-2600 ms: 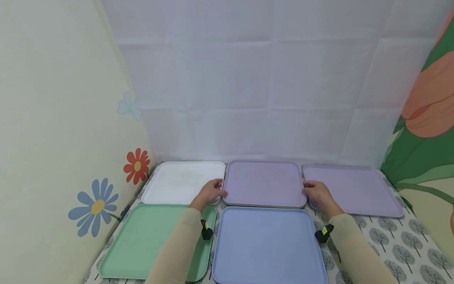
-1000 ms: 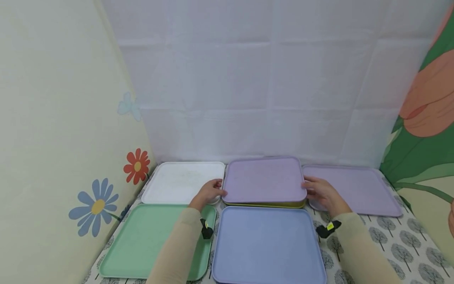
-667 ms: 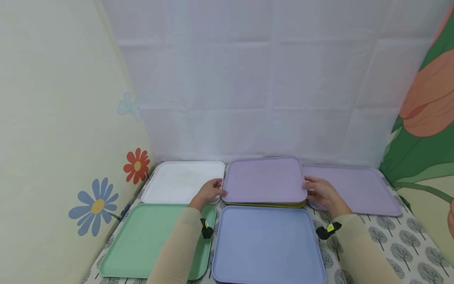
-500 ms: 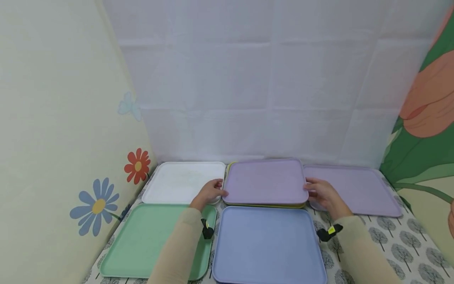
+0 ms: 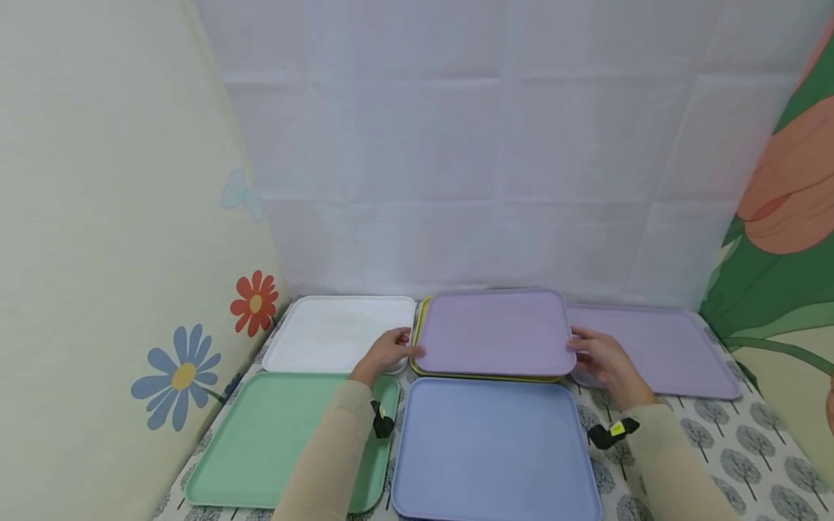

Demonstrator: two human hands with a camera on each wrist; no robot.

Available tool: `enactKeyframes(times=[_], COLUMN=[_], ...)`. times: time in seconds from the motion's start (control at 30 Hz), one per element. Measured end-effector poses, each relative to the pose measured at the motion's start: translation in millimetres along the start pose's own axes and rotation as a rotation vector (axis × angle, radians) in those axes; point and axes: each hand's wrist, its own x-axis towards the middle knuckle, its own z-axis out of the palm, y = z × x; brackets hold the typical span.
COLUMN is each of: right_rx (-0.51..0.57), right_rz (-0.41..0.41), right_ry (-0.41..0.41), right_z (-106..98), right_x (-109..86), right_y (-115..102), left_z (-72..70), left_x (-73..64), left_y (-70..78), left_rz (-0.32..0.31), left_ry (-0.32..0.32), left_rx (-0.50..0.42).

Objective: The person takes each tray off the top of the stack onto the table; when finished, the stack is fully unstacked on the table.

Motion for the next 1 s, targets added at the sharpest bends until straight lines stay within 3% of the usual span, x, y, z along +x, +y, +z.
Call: enactKeyframes(times=[0.43,0.77,1.0], right_rx=[0.012,-0.008,0.008], right_rz=[-0.006,0.014,0.007], right_ry=[-0.007,0.02,-0.012], right_z=[-15.1,-22.2,-28.8], right_x=[-6.2,-15.2,-22.0], right_y=[-3.1,-5.0,-3.6], left_z=[-0.4,1.1,0.6], left_x=[1.8,0.0,-2.1], left_y=[-1.3,1.1,3.2], left_rz=[0.036,0.021,0.026], left_ry=[0.012,0.011,0.014], left_rx=[0.045,0.042,0.059])
